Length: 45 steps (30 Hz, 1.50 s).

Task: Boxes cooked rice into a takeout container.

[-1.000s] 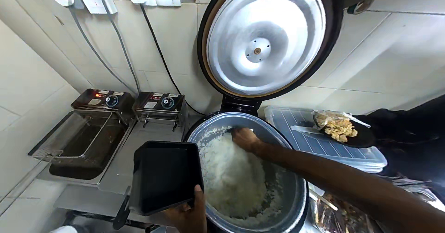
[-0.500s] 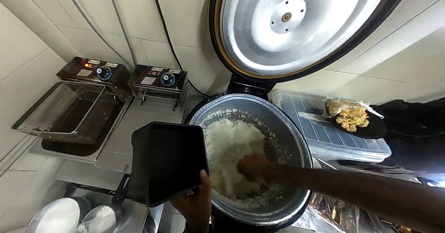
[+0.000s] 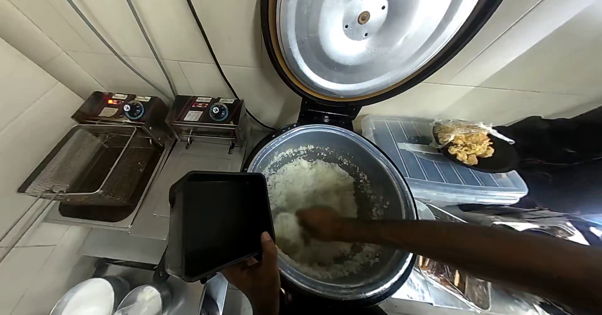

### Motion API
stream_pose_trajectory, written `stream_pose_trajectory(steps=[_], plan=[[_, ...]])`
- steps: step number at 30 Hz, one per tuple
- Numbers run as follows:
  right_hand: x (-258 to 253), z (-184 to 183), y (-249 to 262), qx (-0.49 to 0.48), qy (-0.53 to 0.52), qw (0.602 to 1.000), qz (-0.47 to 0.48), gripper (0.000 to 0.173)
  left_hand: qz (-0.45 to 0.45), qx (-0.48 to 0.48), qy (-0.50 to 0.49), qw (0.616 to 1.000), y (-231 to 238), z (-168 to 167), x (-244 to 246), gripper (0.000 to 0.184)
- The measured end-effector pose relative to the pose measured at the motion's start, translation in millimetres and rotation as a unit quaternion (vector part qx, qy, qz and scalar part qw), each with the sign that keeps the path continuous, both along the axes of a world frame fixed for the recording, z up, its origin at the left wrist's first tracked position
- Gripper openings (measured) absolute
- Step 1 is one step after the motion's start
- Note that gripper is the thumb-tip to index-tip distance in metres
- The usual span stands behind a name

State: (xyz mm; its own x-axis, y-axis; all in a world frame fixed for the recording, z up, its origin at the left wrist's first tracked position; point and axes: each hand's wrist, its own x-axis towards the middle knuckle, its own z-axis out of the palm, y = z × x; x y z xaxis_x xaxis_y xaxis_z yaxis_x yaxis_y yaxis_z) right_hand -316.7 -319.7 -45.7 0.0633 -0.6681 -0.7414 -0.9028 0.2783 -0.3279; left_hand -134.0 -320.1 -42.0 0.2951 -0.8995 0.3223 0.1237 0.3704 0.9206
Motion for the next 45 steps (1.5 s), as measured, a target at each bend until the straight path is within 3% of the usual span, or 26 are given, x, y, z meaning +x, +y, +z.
stream_pose_trajectory(steps=[3, 7, 9, 16, 24, 29, 33, 36, 40, 43, 45], plan=[[-5.6, -11.0, -22.2, -0.131, 0.100, 0.982, 0.088, 0.040, 0.008, 0.006, -0.013, 1.000, 0.1, 0.1, 0.1, 0.071], [-22.0, -58.1, -55.0, -0.195, 0.087, 0.963, 0.166, 0.027, 0.007, 0.009, 0.000, 1.000, -0.6, -5.0, 0.9, 0.084], [-26.9, -63.8, -65.0, -0.201, 0.074, 0.956, 0.199, 0.027, 0.011, 0.015, -0.003, 1.000, -1.1, -5.9, 0.2, 0.086], [-27.6, -66.8, -64.6, -0.141, 0.014, 0.951, 0.273, 0.034, 0.002, -0.004, 0.014, 1.000, -1.3, -4.8, 0.0, 0.081], [-25.7, -57.1, -46.0, -0.101, -0.014, 0.930, 0.354, 0.028, -0.007, -0.007, 0.027, 1.000, -2.1, -2.9, -0.1, 0.091], [-53.9, -44.6, -11.5, -0.012, -0.153, 0.937, 0.314, 0.030, -0.015, 0.014, 0.056, 0.998, -4.1, 5.7, 3.2, 0.094], [-94.3, 4.5, 8.7, 0.025, -0.222, 0.952, 0.209, 0.029, -0.065, -0.003, 0.087, 0.994, -21.4, 7.4, 29.2, 0.097], [-109.7, 87.1, 21.5, -0.029, -0.265, 0.960, 0.086, 0.021, -0.156, 0.033, 0.223, 0.962, -45.9, 14.6, 55.3, 0.101], [-116.0, 192.4, 42.5, -0.145, -0.255, 0.953, -0.072, 0.017, -0.275, 0.089, 0.242, 0.926, -48.4, 50.8, 54.3, 0.093], [-96.4, 230.9, 55.6, -0.315, -0.100, 0.942, -0.054, 0.014, -0.369, 0.189, 0.264, 0.871, -25.1, 69.0, 26.4, 0.090], [-68.0, 220.3, 56.5, -0.430, 0.090, 0.898, 0.000, 0.013, -0.436, 0.255, 0.308, 0.807, -9.1, 70.6, 5.5, 0.096]])
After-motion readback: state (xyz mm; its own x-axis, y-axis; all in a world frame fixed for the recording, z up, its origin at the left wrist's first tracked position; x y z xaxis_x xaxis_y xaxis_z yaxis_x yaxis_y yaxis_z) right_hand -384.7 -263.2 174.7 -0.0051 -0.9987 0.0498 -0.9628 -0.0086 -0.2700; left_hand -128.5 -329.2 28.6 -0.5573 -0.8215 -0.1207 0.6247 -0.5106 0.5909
